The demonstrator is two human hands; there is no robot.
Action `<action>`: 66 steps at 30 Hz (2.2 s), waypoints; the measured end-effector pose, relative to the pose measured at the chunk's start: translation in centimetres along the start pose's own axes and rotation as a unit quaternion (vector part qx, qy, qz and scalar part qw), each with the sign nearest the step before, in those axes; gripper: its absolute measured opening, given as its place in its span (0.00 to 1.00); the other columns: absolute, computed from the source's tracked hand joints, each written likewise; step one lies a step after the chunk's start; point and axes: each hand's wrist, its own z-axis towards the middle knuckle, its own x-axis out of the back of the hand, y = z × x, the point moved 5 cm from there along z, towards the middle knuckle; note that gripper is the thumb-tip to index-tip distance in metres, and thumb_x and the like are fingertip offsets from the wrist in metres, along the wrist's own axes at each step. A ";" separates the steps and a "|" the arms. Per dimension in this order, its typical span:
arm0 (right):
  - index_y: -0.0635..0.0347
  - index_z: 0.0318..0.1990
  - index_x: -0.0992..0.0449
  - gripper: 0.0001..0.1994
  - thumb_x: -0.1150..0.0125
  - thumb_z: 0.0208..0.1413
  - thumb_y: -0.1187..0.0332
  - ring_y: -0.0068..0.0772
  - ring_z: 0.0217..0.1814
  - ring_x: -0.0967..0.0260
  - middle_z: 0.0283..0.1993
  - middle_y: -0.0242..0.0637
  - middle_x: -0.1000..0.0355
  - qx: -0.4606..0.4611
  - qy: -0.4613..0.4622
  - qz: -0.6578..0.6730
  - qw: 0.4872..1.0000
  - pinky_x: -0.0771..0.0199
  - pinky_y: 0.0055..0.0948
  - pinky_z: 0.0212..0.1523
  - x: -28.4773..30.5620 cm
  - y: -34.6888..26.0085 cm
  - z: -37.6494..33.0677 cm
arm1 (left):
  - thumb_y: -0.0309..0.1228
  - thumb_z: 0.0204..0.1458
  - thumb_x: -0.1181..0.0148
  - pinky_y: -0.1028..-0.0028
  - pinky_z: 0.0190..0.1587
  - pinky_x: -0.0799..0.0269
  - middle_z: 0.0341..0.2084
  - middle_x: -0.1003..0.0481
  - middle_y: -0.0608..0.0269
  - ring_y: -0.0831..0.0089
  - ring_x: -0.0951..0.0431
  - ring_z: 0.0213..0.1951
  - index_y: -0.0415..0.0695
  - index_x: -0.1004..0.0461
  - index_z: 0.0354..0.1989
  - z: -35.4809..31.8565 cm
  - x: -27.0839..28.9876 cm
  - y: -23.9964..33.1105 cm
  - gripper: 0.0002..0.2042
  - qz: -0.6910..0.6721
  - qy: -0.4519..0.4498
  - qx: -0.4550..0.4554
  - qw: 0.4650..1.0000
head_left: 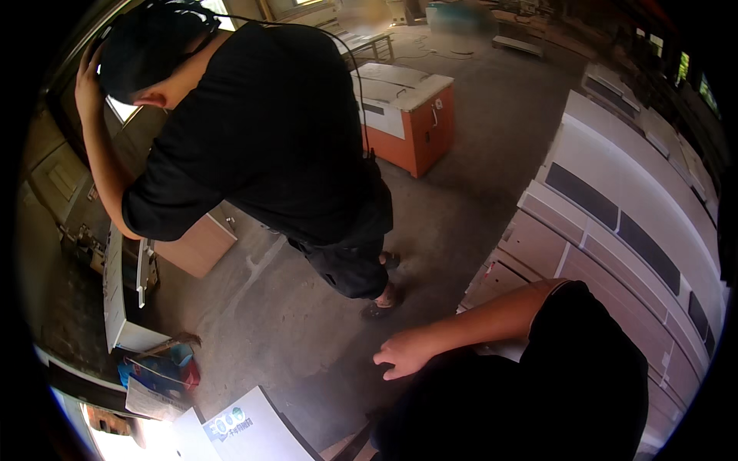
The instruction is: The person wraps a long white panel with a white plastic strap, securing it with a coworker's assistance. They then carry the bundled panel and place it on a stack of similar panels. Finally, the person picks up a large flat white board and places it on a workbench.
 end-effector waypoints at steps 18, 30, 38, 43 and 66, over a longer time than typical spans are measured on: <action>0.58 0.50 0.25 0.23 0.50 0.60 0.49 0.51 0.54 0.30 0.47 0.50 0.26 0.007 0.081 0.223 0.971 0.30 0.48 0.51 -4.8 0.2 -6.5 | 0.39 0.57 0.47 0.57 0.52 0.31 0.46 0.28 0.46 0.50 0.28 0.50 0.45 0.30 0.54 6.8 7.3 0.9 0.18 0.150 -0.074 -0.129 0.977; 0.57 0.37 0.22 0.15 0.45 0.52 0.56 0.44 0.51 0.31 0.40 0.40 0.25 -0.333 0.463 -0.205 0.795 0.32 0.46 0.50 11.3 12.7 -20.8 | 0.41 0.58 0.47 0.56 0.49 0.30 0.43 0.26 0.45 0.50 0.26 0.46 0.45 0.28 0.51 10.3 5.2 -0.4 0.17 0.177 -0.070 -0.256 0.948; 0.58 0.48 0.24 0.22 0.43 0.55 0.51 0.51 0.57 0.32 0.52 0.47 0.27 -0.430 0.253 -0.134 0.856 0.33 0.49 0.54 14.0 22.0 -16.7 | 0.41 0.58 0.47 0.57 0.43 0.28 0.39 0.23 0.46 0.53 0.23 0.43 0.42 0.27 0.45 1.1 3.1 -1.2 0.15 -0.207 -0.031 0.085 0.974; 0.63 0.51 0.26 0.19 0.35 0.53 0.66 0.41 0.45 0.27 0.47 0.47 0.25 -0.076 0.207 0.029 0.975 0.27 0.34 0.49 12.1 11.6 -2.6 | 0.39 0.58 0.52 0.56 0.47 0.27 0.40 0.22 0.47 0.49 0.22 0.44 0.45 0.24 0.48 -2.1 -9.3 -12.4 0.16 -0.001 0.032 0.173 0.984; 0.62 0.53 0.27 0.21 0.38 0.55 0.60 0.42 0.50 0.27 0.47 0.45 0.25 0.305 -0.341 -0.077 0.886 0.29 0.35 0.52 -20.4 -13.1 15.5 | 0.42 0.57 0.45 0.69 0.34 0.26 0.35 0.26 0.54 0.68 0.24 0.32 0.38 0.34 0.52 -36.3 -26.9 10.3 0.22 -0.681 0.564 0.435 0.168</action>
